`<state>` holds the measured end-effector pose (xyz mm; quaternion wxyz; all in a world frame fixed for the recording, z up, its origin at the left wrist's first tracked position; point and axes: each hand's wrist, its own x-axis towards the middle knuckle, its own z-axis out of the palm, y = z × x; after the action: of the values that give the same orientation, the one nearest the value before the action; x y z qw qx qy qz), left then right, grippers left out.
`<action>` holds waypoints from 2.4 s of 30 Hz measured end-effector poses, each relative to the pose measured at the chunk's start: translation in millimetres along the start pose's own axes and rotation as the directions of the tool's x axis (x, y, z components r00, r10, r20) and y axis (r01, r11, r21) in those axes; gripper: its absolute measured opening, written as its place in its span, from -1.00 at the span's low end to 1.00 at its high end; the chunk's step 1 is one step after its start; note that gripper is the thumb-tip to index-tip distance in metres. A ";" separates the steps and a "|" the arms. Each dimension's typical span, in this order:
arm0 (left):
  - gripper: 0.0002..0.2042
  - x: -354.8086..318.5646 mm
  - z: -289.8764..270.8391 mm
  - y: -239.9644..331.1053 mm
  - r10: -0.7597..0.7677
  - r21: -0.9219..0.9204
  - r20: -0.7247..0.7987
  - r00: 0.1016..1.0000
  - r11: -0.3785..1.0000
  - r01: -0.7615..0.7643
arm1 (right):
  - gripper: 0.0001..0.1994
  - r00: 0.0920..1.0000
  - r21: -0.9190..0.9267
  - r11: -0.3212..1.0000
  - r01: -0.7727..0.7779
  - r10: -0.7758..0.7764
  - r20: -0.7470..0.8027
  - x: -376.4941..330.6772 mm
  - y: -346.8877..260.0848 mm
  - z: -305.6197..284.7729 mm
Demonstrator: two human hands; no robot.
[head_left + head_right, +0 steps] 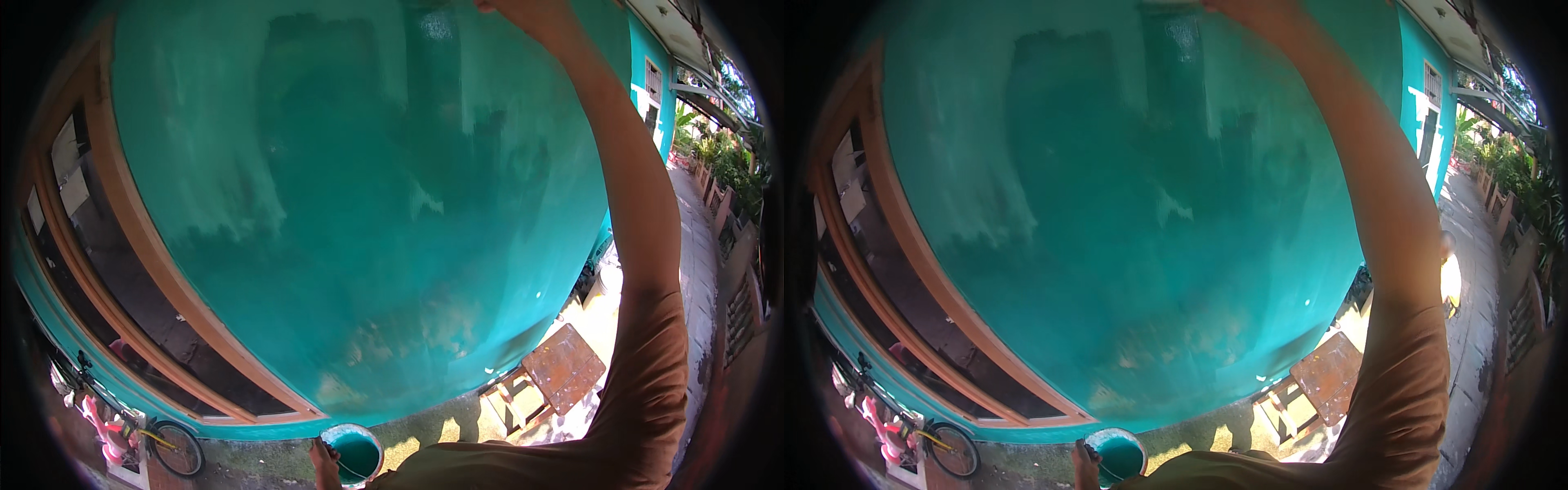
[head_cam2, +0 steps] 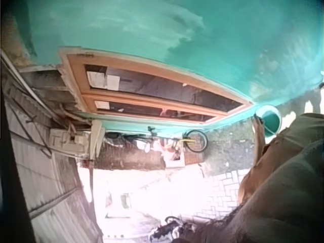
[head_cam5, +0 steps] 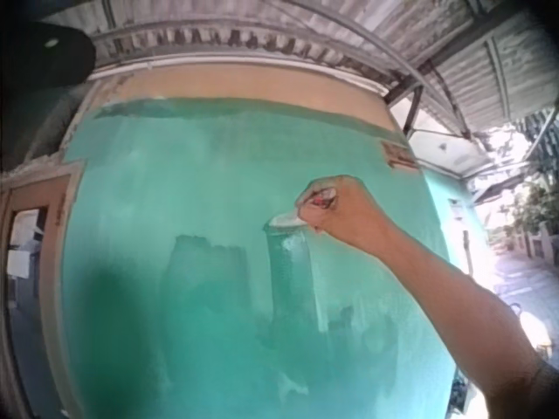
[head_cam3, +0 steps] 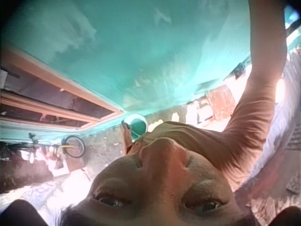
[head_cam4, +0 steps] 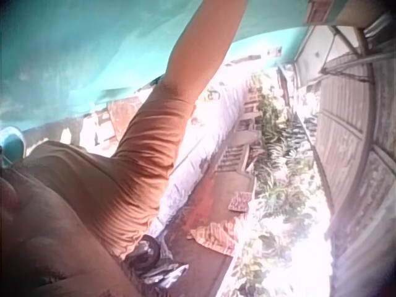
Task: The person paints a teal exterior wall using a paintbrush and a bucket of paint. They repeatedly dip the brush into the bucket and apply paint in vertical strokes along the wall surface near a window frame.
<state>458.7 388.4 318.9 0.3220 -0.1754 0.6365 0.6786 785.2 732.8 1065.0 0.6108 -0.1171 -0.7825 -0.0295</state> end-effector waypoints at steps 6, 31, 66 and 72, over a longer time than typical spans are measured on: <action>-0.61 27.2 -9.5 -29.6 -0.030 0.006 -0.001 1.000 1.000 0.030 | -0.78 0.938 -0.097 0.958 0.271 -0.286 -0.198 52.5 12.4 7.6; -0.66 5.6 2.4 -7.4 -0.021 0.072 0.093 0.995 0.997 0.014 | -0.82 0.868 0.054 0.958 -0.281 0.230 0.440 -212.5 9.0 63.9; -0.68 20.9 -18.5 -47.7 0.059 -0.115 0.126 0.990 0.992 -0.045 | -0.76 0.939 -0.127 0.966 0.224 -0.248 -0.236 -64.5 55.0 1.1; -0.70 34.9 -13.8 -64.5 0.021 -0.122 0.192 0.981 0.993 0.002 | -0.78 0.998 -0.111 0.993 0.029 -0.022 0.066 -167.5 70.8 7.7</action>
<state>473.4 381.2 246.1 0.3675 -0.1251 0.5606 0.7314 831.3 778.4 894.9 0.5773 -0.1421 -0.8003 -0.0771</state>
